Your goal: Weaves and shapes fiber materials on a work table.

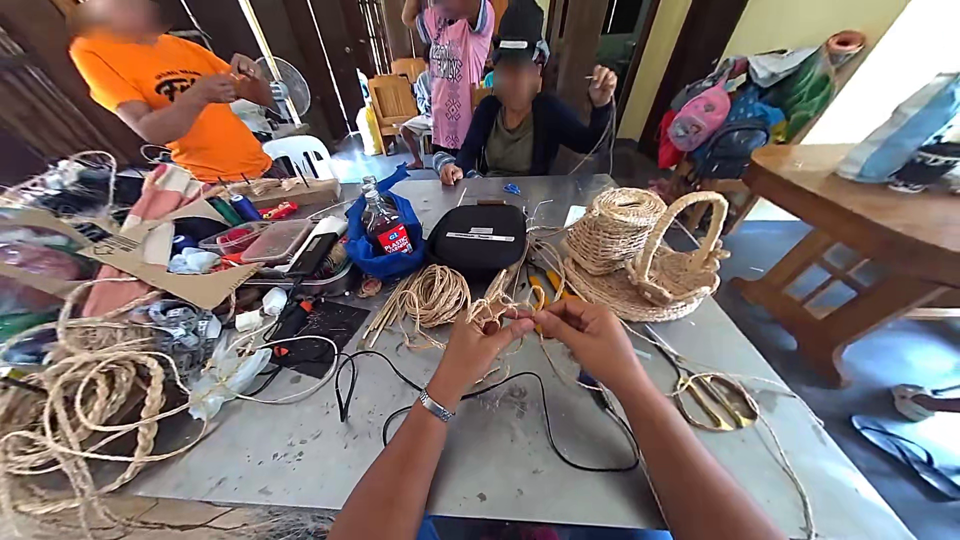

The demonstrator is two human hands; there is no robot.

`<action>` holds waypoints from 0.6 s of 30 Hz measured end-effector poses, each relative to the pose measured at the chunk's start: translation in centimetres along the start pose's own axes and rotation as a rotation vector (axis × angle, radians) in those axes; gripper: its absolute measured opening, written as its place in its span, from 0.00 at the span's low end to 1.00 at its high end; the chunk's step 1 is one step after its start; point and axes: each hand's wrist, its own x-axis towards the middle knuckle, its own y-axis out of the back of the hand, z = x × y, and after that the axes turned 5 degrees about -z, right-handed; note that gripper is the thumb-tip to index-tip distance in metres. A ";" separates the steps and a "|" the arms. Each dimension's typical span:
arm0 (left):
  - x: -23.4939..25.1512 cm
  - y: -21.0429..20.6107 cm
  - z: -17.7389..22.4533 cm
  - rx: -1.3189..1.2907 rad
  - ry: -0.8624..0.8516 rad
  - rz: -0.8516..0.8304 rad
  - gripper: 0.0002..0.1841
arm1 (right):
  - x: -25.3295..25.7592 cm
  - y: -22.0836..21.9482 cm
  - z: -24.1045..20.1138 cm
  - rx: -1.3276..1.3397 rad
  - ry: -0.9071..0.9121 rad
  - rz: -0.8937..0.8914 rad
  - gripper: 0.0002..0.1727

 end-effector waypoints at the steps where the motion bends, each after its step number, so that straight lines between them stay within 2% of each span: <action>1: 0.0 -0.1 0.0 -0.007 -0.009 -0.010 0.11 | 0.0 0.0 0.0 0.010 -0.001 0.016 0.12; 4: 0.1 -0.2 -0.4 -0.021 -0.023 0.005 0.12 | 0.1 -0.1 -0.4 0.066 -0.032 0.041 0.10; 9: 0.0 -0.8 -0.9 -0.072 0.001 0.081 0.07 | -0.2 -0.2 -0.9 0.125 -0.108 0.058 0.08; 11: 0.0 -1.1 -1.1 -0.128 -0.041 0.063 0.08 | -0.3 -0.2 -0.6 0.129 -0.088 0.069 0.07; 15: -0.5 -1.5 -0.9 -0.267 -0.085 0.018 0.18 | -0.5 -0.4 -0.4 0.092 -0.009 0.104 0.08; 18: -0.6 -2.0 -0.6 -0.309 -0.064 0.102 0.12 | -0.5 -0.8 -0.5 0.066 0.064 0.119 0.09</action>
